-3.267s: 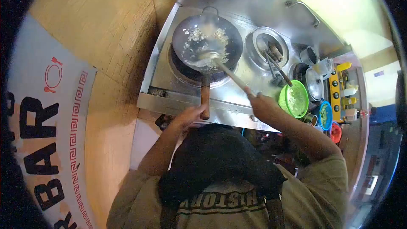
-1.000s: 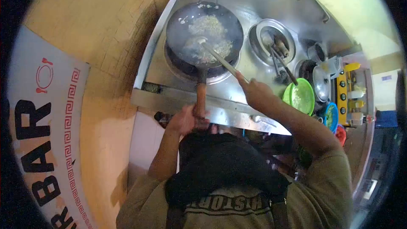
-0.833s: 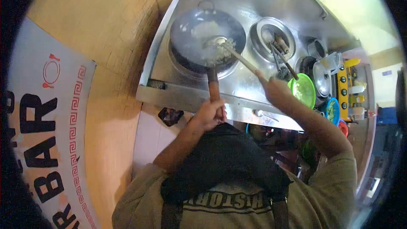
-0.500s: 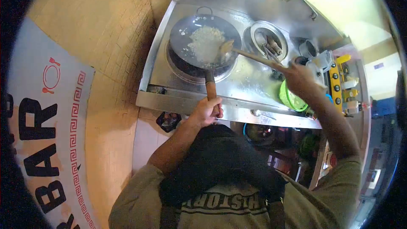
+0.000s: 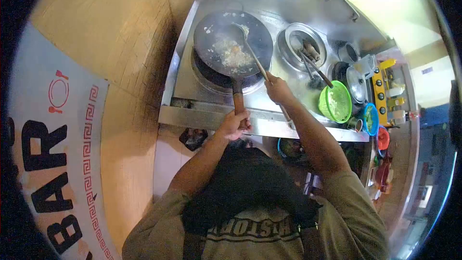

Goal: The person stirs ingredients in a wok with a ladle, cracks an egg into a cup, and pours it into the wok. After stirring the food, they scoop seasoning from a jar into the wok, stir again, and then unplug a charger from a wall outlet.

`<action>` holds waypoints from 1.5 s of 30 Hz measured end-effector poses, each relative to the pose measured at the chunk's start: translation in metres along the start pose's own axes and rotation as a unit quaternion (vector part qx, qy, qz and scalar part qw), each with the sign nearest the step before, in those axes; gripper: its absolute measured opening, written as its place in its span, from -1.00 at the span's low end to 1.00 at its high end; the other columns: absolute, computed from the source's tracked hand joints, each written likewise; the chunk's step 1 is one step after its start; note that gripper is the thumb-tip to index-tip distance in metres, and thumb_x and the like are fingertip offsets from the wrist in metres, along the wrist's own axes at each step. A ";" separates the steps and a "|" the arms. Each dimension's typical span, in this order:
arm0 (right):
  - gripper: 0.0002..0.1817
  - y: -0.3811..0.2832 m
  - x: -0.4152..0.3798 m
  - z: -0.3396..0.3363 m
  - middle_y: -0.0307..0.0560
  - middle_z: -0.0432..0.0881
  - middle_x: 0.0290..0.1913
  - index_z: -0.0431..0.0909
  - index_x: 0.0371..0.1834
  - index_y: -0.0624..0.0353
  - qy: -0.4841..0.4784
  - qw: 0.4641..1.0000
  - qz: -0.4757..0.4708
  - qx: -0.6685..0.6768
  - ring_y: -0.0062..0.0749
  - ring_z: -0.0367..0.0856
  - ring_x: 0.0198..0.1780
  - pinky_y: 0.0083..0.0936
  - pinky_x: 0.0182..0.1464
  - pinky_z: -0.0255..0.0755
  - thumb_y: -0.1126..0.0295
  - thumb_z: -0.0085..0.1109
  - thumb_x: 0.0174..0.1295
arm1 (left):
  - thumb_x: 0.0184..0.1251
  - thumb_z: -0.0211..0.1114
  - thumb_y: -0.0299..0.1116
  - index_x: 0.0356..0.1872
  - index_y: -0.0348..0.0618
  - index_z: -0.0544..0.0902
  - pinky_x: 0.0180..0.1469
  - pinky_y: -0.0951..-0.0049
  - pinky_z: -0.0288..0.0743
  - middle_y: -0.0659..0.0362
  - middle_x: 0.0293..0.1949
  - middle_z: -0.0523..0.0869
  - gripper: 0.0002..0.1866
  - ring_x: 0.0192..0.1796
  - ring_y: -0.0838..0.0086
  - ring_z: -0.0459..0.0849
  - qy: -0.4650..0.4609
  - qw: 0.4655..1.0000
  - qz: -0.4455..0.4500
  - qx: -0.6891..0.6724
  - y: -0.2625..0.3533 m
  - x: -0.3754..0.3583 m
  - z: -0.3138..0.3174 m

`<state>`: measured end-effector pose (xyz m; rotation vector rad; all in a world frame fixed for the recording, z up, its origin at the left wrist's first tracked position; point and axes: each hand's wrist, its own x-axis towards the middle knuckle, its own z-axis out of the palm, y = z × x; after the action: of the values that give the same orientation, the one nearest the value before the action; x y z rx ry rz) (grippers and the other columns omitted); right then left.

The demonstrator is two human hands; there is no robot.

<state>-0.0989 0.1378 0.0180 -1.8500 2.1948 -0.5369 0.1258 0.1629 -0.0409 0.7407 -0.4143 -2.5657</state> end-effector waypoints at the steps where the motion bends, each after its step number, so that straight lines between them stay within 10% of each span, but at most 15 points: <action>1: -0.58 -0.021 0.002 -0.022 -0.07 0.50 -0.59 0.44 0.21 0.12 -0.051 0.988 0.093 0.114 -0.41 0.47 -0.67 -0.44 -0.63 0.41 0.21 -0.09 0.34 | 0.26 0.26 -0.37 -0.31 -0.12 0.48 -0.33 0.28 0.54 0.25 -0.52 0.50 -0.87 -0.47 0.46 0.54 -0.018 1.000 -0.001 0.000 0.000 0.005 -0.002; 4: -0.58 -0.063 -0.004 -0.090 -0.15 0.44 -0.63 0.44 0.22 0.05 -0.196 0.879 0.280 0.334 -0.51 0.42 -0.70 -0.50 -0.70 0.36 0.18 -0.06 0.35 | 0.26 0.28 -0.32 -0.30 -0.06 0.49 -0.37 0.34 0.48 0.30 -0.48 0.49 -0.86 -0.47 0.48 0.51 -0.031 0.999 0.004 -0.006 -0.001 0.007 -0.009; 12: -0.56 -0.023 0.027 -0.055 0.28 0.63 -0.27 0.23 0.28 0.09 -0.148 0.977 0.074 -0.135 0.19 0.63 -0.18 0.00 -0.17 0.50 0.36 -0.14 0.32 | 0.27 0.28 -0.31 -0.31 -0.06 0.50 -0.36 0.31 0.51 0.27 -0.48 0.51 -0.86 -0.47 0.48 0.53 -0.017 1.000 0.007 -0.010 -0.006 0.008 -0.003; 20: -0.60 -0.037 -0.017 -0.106 0.12 0.60 -0.52 0.30 0.24 0.13 -0.176 0.961 0.013 -0.213 0.01 0.63 -0.50 -0.08 -0.41 0.52 0.30 -0.13 0.36 | 0.23 0.27 -0.33 -0.48 -0.13 0.48 -0.50 0.33 0.49 0.22 -0.57 0.51 -0.82 -0.59 0.43 0.52 0.056 0.998 -0.029 -0.022 0.007 -0.002 0.053; 24: -0.65 -0.056 -0.017 -0.136 -0.19 0.40 -0.68 0.42 0.17 0.11 -0.240 0.919 0.243 0.197 -0.48 0.37 -0.76 -0.49 -0.73 0.34 0.27 -0.12 0.39 | 0.23 0.26 -0.38 -0.49 -0.17 0.47 -0.51 0.34 0.46 0.23 -0.60 0.47 -0.82 -0.60 0.44 0.50 0.030 0.999 -0.006 -0.021 0.009 0.006 0.055; 27: -0.63 -0.066 -0.038 -0.152 -0.23 0.38 -0.68 0.42 0.20 0.08 -0.303 0.879 0.284 0.233 -0.52 0.33 -0.75 -0.54 -0.74 0.31 0.23 -0.08 0.39 | 0.22 0.26 -0.39 -0.49 -0.17 0.47 -0.51 0.34 0.46 0.23 -0.60 0.48 -0.83 -0.60 0.44 0.49 0.027 0.999 -0.001 -0.020 0.003 0.012 0.041; 32: -0.49 -0.035 -0.023 -0.110 0.28 0.64 -0.32 0.15 0.35 0.04 -0.220 0.954 0.078 -0.185 0.09 0.67 -0.27 -0.01 -0.24 0.50 0.36 -0.14 0.31 | 0.21 0.28 -0.38 -0.47 -0.16 0.49 -0.50 0.32 0.45 0.24 -0.60 0.48 -0.84 -0.61 0.45 0.49 0.055 0.998 -0.009 -0.021 0.005 0.011 0.042; 35: -0.43 -0.023 0.003 -0.059 0.13 0.63 -0.48 0.08 0.41 0.12 -0.140 0.968 0.050 -0.200 0.05 0.64 -0.47 -0.11 -0.46 0.50 0.38 -0.12 0.31 | 0.21 0.28 -0.39 -0.45 -0.15 0.50 -0.52 0.33 0.47 0.24 -0.60 0.48 -0.86 -0.63 0.44 0.49 0.042 0.998 -0.014 -0.035 0.004 0.015 0.037; 45: -0.41 -0.056 -0.040 -0.127 0.26 0.63 -0.34 0.16 0.39 -0.02 -0.189 0.961 0.069 -0.192 0.10 0.66 -0.35 -0.08 -0.28 0.53 0.46 -0.12 0.22 | 0.19 0.24 -0.42 -0.42 -0.17 0.44 -0.56 0.35 0.49 0.20 -0.60 0.46 -0.86 -0.62 0.44 0.51 0.079 0.997 0.012 0.021 0.011 -0.011 0.077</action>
<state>-0.0913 0.1862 0.1542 -1.7610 2.2396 0.2736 0.0946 0.1713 0.0307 0.9405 -0.4244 -2.4607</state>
